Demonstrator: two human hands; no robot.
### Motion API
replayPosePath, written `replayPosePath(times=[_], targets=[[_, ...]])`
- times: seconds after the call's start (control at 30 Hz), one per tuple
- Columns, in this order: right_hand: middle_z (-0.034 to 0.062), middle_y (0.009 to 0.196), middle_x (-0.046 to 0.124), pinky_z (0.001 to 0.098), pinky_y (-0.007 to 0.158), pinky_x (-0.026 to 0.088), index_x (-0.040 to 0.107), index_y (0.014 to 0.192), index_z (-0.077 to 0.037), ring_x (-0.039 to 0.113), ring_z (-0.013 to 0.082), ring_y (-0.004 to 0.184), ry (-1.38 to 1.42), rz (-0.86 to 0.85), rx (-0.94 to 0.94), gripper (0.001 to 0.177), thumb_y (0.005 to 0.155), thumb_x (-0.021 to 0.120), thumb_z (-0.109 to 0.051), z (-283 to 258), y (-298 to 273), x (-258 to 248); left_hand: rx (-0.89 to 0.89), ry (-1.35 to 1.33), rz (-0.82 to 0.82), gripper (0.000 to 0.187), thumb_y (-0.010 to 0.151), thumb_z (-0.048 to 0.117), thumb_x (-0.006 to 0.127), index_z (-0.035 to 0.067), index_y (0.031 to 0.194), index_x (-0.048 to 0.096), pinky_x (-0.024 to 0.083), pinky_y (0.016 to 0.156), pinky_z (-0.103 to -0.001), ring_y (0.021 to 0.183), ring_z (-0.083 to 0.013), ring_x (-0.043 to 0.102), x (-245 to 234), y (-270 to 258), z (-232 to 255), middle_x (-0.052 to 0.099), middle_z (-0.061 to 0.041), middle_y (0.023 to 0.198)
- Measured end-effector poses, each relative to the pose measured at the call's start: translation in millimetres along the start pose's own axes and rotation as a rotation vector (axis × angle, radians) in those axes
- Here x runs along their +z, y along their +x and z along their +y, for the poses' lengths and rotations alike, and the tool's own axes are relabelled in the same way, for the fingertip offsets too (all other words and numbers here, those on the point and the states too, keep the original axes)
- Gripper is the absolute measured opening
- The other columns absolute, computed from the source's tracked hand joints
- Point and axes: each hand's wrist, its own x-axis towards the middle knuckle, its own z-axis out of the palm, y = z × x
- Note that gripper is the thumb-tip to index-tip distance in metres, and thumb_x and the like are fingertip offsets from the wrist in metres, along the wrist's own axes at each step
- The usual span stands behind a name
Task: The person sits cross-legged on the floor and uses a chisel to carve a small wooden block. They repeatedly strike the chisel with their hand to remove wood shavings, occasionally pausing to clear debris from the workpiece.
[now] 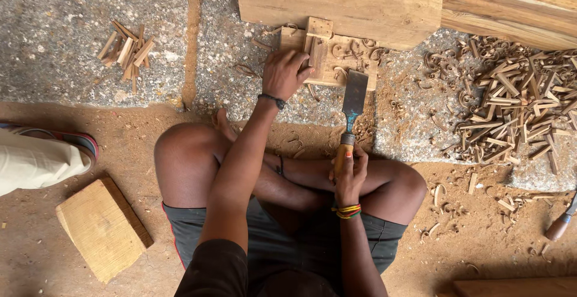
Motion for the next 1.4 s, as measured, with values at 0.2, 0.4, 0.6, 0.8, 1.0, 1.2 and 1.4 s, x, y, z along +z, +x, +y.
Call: replayPosePath(times=[0.2, 0.4, 0.6, 0.8, 1.0, 1.2, 1.4], targets=[[0.0120, 0.083, 0.063, 0.0252, 0.037, 0.038, 0.044, 0.137, -0.006, 0.052, 0.0130, 0.047, -0.048, -0.033, 0.000, 0.036, 0.107, 0.047, -0.026, -26.4, -15.1, 1.3, -0.036, -0.005, -0.026, 0.052, 0.085, 0.042, 0.083, 0.016, 0.125, 0.063, 0.050, 0.099, -0.049, 0.103, -0.0270, 0.067, 2.2, 6.0, -2.4, 0.067, -0.012, 0.123], [0.0115, 0.081, 0.063, 0.0252, 0.034, 0.037, 0.046, 0.136, -0.006, 0.052, 0.0125, 0.045, -0.051, -0.111, 0.055, 0.036, 0.106, 0.047, -0.027, -52.9, -21.5, 4.7, 0.204, -0.166, 0.201, 0.083, 0.091, 0.066, 0.070, 0.011, 0.147, 0.043, 0.044, 0.109, -0.051, 0.127, -0.0320, 0.056, -19.3, 22.7, 37.8, 0.059, -0.020, 0.139], [0.0103, 0.079, 0.063, 0.0233, 0.035, 0.037, 0.046, 0.136, -0.006, 0.052, 0.0114, 0.044, -0.080, -0.187, 0.113, 0.038, 0.105, 0.050, -0.028, -69.1, -29.8, 14.3, 0.563, -0.438, -0.200, 0.055, 0.093, 0.065, 0.063, 0.013, 0.108, 0.070, 0.053, 0.082, -0.045, 0.063, -0.0194, 0.059, -23.8, 7.1, 124.9, 0.061, -0.003, 0.061], [0.0107, 0.078, 0.063, 0.0237, 0.035, 0.037, 0.047, 0.136, -0.005, 0.052, 0.0116, 0.044, -0.052, -0.221, 0.120, 0.037, 0.105, 0.050, -0.025, -66.5, -25.6, 12.2, 0.570, -0.436, -0.375, 0.063, 0.101, 0.055, 0.061, 0.014, 0.053, 0.062, 0.046, 0.048, -0.037, 0.038, -0.0155, 0.044, -11.2, -1.3, 124.0, 0.050, 0.001, 0.044], [0.0111, 0.077, 0.064, 0.0240, 0.034, 0.036, 0.047, 0.134, -0.004, 0.052, 0.0115, 0.044, -0.066, -0.257, 0.128, 0.035, 0.106, 0.048, -0.025, -67.5, -21.5, 21.5, 0.530, -0.484, -0.265, 0.053, 0.101, 0.048, 0.061, 0.017, 0.059, 0.063, 0.043, 0.044, -0.037, 0.038, -0.0131, 0.045, -9.6, -3.2, 108.2, 0.051, 0.001, 0.045], [0.0103, 0.077, 0.063, 0.0239, 0.034, 0.036, 0.046, 0.132, -0.005, 0.052, 0.0110, 0.044, -0.064, -0.273, 0.148, 0.032, 0.106, 0.047, -0.024, -63.9, -19.7, 21.3, 0.476, -0.542, -0.320, 0.057, 0.103, 0.042, 0.064, 0.015, 0.054, 0.059, 0.037, 0.039, -0.035, 0.035, -0.0127, 0.039, 22.1, -15.5, 103.7, 0.046, 0.001, 0.041], [0.0093, 0.077, 0.062, 0.0234, 0.035, 0.037, 0.046, 0.129, -0.008, 0.051, 0.0103, 0.045, -0.081, -0.279, 0.141, 0.027, 0.107, 0.044, -0.024, -62.8, -19.0, 27.2, 0.447, -0.472, -0.287, 0.056, 0.101, 0.044, 0.064, 0.017, 0.052, 0.058, 0.037, 0.037, -0.034, 0.034, -0.0106, 0.039, 7.7, -13.2, 96.1, 0.045, 0.002, 0.040]])
